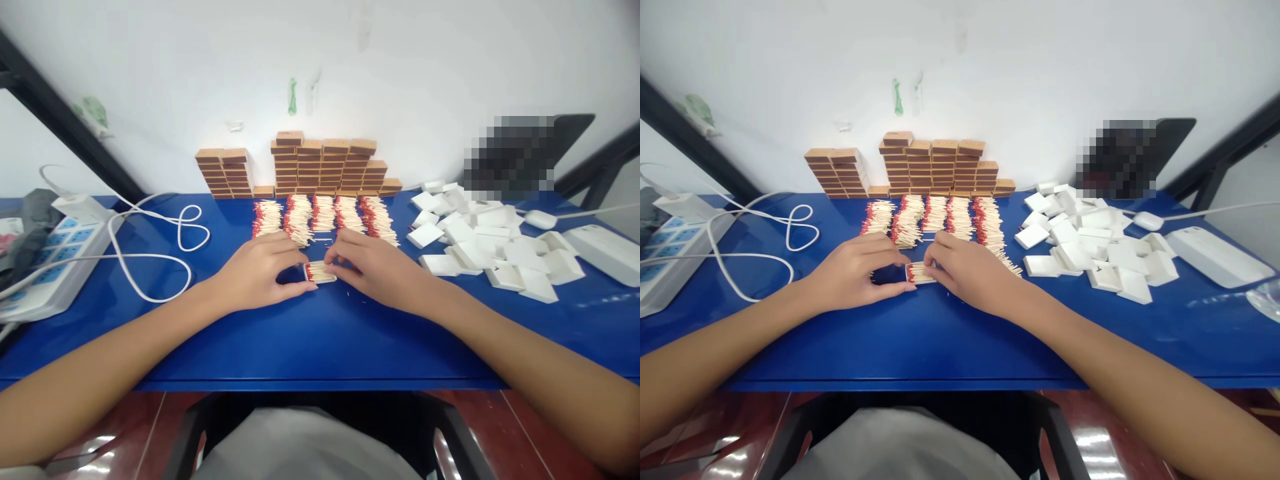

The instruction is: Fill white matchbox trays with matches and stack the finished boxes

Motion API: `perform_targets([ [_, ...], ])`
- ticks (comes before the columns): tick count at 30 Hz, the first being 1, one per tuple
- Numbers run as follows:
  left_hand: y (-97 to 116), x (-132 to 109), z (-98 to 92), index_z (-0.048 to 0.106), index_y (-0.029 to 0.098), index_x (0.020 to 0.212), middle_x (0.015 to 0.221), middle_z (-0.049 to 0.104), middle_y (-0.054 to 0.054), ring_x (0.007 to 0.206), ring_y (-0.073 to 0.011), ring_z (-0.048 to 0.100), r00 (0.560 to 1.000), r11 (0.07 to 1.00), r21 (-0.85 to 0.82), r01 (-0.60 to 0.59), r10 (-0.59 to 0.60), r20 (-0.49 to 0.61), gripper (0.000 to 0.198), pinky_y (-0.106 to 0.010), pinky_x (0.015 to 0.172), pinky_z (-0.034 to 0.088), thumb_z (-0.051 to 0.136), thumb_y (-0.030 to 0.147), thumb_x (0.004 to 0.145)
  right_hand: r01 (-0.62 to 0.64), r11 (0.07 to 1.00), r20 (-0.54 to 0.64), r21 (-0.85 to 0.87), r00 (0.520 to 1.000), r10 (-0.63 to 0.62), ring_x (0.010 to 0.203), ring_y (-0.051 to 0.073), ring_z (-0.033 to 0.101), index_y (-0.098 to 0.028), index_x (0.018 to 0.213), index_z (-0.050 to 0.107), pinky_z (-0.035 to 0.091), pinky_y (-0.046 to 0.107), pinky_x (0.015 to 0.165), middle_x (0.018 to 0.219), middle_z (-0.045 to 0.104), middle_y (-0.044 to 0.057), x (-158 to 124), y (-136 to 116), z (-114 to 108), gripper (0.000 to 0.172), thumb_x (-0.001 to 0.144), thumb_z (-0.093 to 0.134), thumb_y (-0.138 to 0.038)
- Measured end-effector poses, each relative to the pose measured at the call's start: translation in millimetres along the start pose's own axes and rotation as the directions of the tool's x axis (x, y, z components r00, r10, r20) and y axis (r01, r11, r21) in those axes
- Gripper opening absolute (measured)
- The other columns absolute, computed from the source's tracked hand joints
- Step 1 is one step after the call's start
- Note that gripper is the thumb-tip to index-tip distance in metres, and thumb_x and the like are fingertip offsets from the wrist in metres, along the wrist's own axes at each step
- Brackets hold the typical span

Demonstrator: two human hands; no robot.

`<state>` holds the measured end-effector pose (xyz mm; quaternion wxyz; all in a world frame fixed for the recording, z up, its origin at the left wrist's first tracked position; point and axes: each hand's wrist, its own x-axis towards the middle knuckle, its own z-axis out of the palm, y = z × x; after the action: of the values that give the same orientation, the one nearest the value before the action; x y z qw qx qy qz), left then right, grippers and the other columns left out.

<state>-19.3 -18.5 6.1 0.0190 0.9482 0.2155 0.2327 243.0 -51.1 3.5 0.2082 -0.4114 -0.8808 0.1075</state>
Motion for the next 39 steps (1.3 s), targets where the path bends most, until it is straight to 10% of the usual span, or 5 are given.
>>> perform_targets([
  [6, 1, 0, -0.3, 0.077, 0.016, 0.102, 0.091, 0.075, -0.005, 0.082, -0.0196, 0.067, 0.999, 0.999, 0.003, -0.032, 0.032, -0.025, 0.031, -0.034, 0.077, 0.052, 0.075, 0.047, 0.100, -0.067, 0.989, -0.133, -0.130, 0.990, 0.049, 0.082, 0.022, 0.063, -0.019, 0.101, 0.072, 0.045, 0.034, 0.073, 0.095, 0.066, 0.008, 1, 25, -23, 0.014, 0.104, 0.061, -0.026],
  [11, 0, 0, -0.5, 0.077, 0.016, 0.104, 0.089, 0.075, -0.005, 0.082, -0.0199, 0.067, 0.998, 0.999, 0.008, -0.038, 0.038, -0.040, 0.031, -0.033, 0.077, 0.052, 0.076, 0.046, 0.099, -0.154, 0.972, -0.023, -0.176, 0.988, 0.153, 0.083, 0.022, 0.062, -0.019, 0.100, 0.074, 0.045, 0.034, 0.074, 0.097, 0.067, 0.009, 3, 47, -23, 0.010, 0.099, 0.066, -0.025],
  [39, -1, -1, -0.2, 0.077, 0.015, 0.102, 0.089, 0.074, -0.006, 0.081, -0.0202, 0.067, 0.998, 0.999, 0.017, -0.050, 0.050, -0.039, 0.031, -0.034, 0.076, 0.052, 0.076, 0.046, 0.099, -0.171, 0.984, 0.094, -0.050, 0.980, 0.175, 0.081, 0.022, 0.060, -0.022, 0.091, 0.064, 0.042, 0.034, 0.072, 0.089, 0.066, 0.007, 0, 51, -27, 0.018, 0.103, 0.058, -0.034],
])
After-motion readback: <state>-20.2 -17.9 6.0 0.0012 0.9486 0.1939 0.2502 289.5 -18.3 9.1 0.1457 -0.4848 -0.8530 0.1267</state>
